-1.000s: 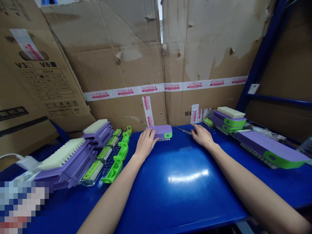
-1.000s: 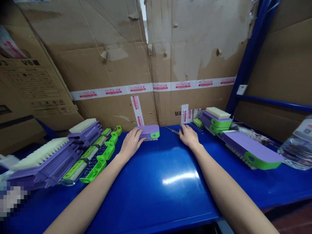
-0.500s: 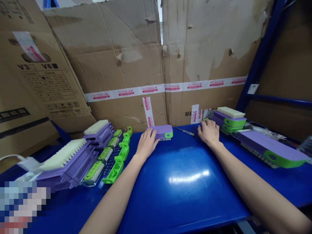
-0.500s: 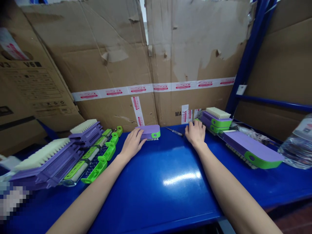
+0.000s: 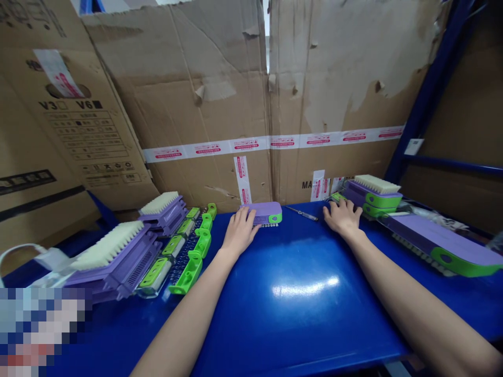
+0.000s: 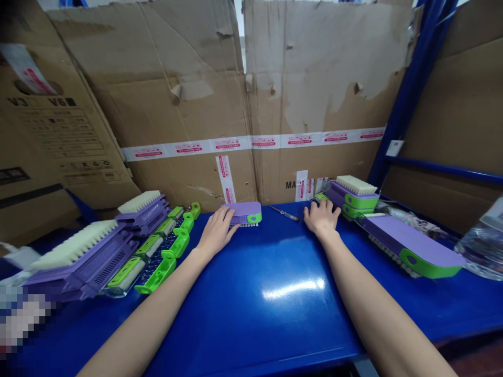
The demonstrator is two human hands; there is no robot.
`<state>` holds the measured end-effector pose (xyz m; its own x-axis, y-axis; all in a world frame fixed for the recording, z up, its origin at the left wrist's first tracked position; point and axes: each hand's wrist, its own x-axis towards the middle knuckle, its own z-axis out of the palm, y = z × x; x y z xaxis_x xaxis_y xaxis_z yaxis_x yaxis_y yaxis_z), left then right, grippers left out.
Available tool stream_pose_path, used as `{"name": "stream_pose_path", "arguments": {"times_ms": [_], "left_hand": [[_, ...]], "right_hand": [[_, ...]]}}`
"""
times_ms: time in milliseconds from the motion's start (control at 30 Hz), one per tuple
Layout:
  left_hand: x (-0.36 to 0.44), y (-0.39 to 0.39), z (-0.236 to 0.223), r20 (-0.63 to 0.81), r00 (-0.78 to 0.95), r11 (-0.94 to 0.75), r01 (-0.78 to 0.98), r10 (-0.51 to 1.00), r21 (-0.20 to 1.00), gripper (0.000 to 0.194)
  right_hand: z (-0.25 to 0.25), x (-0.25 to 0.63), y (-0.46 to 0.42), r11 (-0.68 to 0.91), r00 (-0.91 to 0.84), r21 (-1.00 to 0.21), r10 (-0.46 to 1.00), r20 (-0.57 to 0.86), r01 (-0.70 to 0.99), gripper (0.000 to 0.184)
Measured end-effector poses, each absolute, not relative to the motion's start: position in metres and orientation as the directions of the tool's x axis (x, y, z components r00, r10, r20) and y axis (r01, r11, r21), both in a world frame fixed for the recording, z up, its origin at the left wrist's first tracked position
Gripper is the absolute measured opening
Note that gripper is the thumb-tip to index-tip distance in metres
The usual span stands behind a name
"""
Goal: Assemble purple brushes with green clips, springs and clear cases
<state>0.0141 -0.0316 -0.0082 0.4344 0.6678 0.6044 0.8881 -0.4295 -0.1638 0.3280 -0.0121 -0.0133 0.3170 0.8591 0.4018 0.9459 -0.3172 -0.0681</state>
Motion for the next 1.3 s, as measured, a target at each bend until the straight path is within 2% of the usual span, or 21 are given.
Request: {"name": "stream_pose_path", "arguments": {"times_ms": [500, 833, 1100, 1300], "left_hand": [[0.014, -0.032, -0.008, 0.615, 0.433, -0.438, 0.886, 0.658, -0.155, 0.04], [0.014, -0.036, -0.007, 0.64, 0.437, -0.383, 0.894, 0.633, -0.232, 0.041], [0.014, -0.038, -0.004, 0.64, 0.503, -0.398, 0.862, 0.581, -0.316, 0.02], [0.015, -0.035, -0.006, 0.618, 0.527, -0.432, 0.846, 0.583, -0.313, 0.027]], "right_hand": [[-0.006, 0.336, -0.013, -0.339, 0.35, -0.099, 0.849, 0.397, 0.935, 0.047], [0.0, 0.336, -0.018, -0.274, 0.286, -0.093, 0.843, 0.457, 0.957, 0.04], [-0.001, 0.338, -0.02, -0.329, 0.35, -0.138, 0.771, 0.532, 0.934, 0.036], [-0.002, 0.338, -0.019, -0.364, 0.396, -0.159, 0.806, 0.441, 0.918, 0.035]]}}
